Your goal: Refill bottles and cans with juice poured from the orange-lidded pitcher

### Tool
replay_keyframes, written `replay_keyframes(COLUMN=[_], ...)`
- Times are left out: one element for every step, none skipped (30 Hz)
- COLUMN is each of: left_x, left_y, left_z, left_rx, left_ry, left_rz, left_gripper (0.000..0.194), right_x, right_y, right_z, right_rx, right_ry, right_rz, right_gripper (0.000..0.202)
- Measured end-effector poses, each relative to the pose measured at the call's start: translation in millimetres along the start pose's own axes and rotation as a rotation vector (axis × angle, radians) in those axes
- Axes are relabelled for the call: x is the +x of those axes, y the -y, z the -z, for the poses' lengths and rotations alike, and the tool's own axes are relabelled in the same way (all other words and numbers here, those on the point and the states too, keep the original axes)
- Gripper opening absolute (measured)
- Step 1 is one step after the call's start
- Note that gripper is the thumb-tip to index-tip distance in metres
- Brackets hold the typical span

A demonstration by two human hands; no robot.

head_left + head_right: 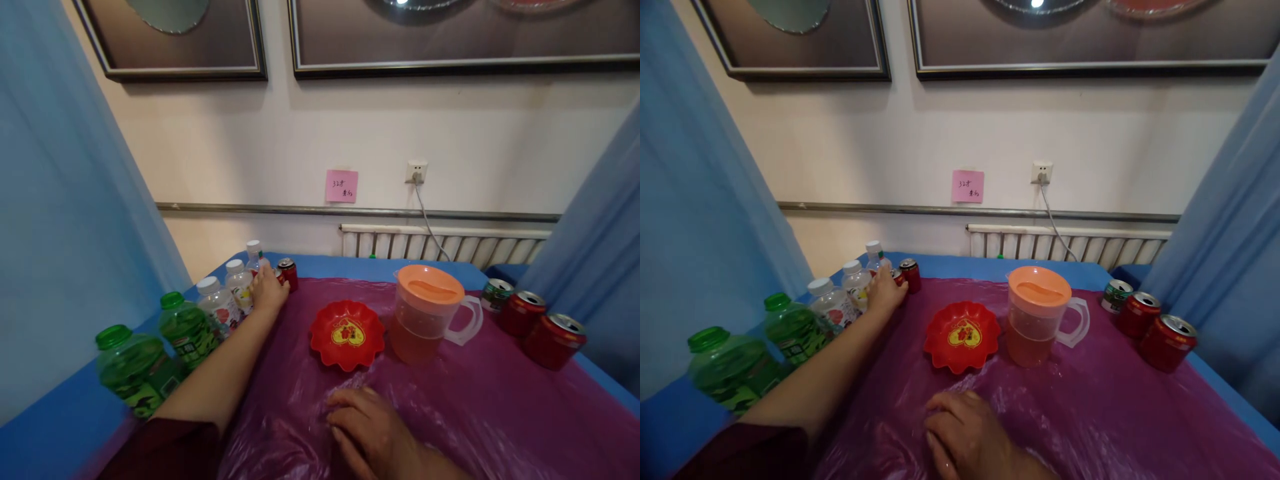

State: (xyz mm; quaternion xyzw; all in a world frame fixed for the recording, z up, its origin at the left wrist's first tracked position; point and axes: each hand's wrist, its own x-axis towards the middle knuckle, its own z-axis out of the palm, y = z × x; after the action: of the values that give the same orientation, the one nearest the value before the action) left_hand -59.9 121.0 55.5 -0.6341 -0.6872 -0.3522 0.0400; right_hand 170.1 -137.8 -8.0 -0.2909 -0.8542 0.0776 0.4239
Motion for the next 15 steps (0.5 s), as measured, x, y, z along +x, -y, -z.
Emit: replay_keyframes(left_x=[0.8,0.8,0.1,-0.9,-2.1,-3.3,-4.4,-5.4,-6.5,-7.6,-9.2,-11.5,-15.0,-20.0,-26.8], left_y=[-0.7,-1.4,-2.2,-2.7,-3.2,-3.4,-3.6,-3.8,-4.1,-5.0,-6.7,-9.4,-13.5,-19.1,-26.3], left_z=[-0.6,-1.2,-1.8,-2.4,-3.0,-3.5,-3.8,-3.6,-2.7,-0.9,1.9,6.0,11.1,17.4,24.4], left_rx=[0.03,0.056,0.079,0.097,0.111,0.12,0.124,0.122,0.116,0.105,0.091,0.076,0.059,0.045,0.02], left_ry=[0.008,0.013,0.017,0.018,0.019,0.021,0.025,0.03,0.033,0.032,0.025,0.01,-0.01,-0.033,-0.057], left_rz=[-0.003,-0.008,-0.013,-0.021,-0.029,-0.038,-0.047,-0.055,-0.061,-0.064,-0.066,-0.067,-0.069,-0.074,-0.09], left_gripper=[0.064,0.061,0.057,0.052,0.048,0.044,0.041,0.039,0.039,0.039,0.04,0.041,0.044,0.047,0.05], right_x=[-0.4,-0.5,-0.4,-0.2,0.1,0.5,0.8,1.1,1.4,1.5,1.5,1.3,0.8,0.1,-0.7], right_y=[-2.2,-3.8,-4.9,-5.5,-5.6,-5.2,-4.4,-3.6,-2.7,-2.0,-1.8,-2.0,-2.7,-4.0,-5.7], right_z=[-0.4,-0.7,-0.8,-0.8,-0.5,0.1,0.9,2.0,3.3,4.7,6.0,7.0,7.8,8.2,8.2], right_rx=[0.012,0.028,0.046,0.067,0.086,0.099,0.106,0.108,0.108,0.108,0.108,0.109,0.105,0.093,0.073], right_ry=[-0.011,-0.02,-0.025,-0.03,-0.035,-0.04,-0.047,-0.058,-0.072,-0.091,-0.117,-0.151,-0.188,-0.232,-0.281], right_rz=[0.0,-0.003,-0.01,-0.018,-0.025,-0.037,-0.047,-0.056,-0.067,-0.078,-0.091,-0.103,-0.117,-0.136,-0.16], right_gripper=[0.022,0.023,0.023,0.023,0.023,0.023,0.023,0.023,0.023,0.023,0.023,0.024,0.025,0.028,0.031])
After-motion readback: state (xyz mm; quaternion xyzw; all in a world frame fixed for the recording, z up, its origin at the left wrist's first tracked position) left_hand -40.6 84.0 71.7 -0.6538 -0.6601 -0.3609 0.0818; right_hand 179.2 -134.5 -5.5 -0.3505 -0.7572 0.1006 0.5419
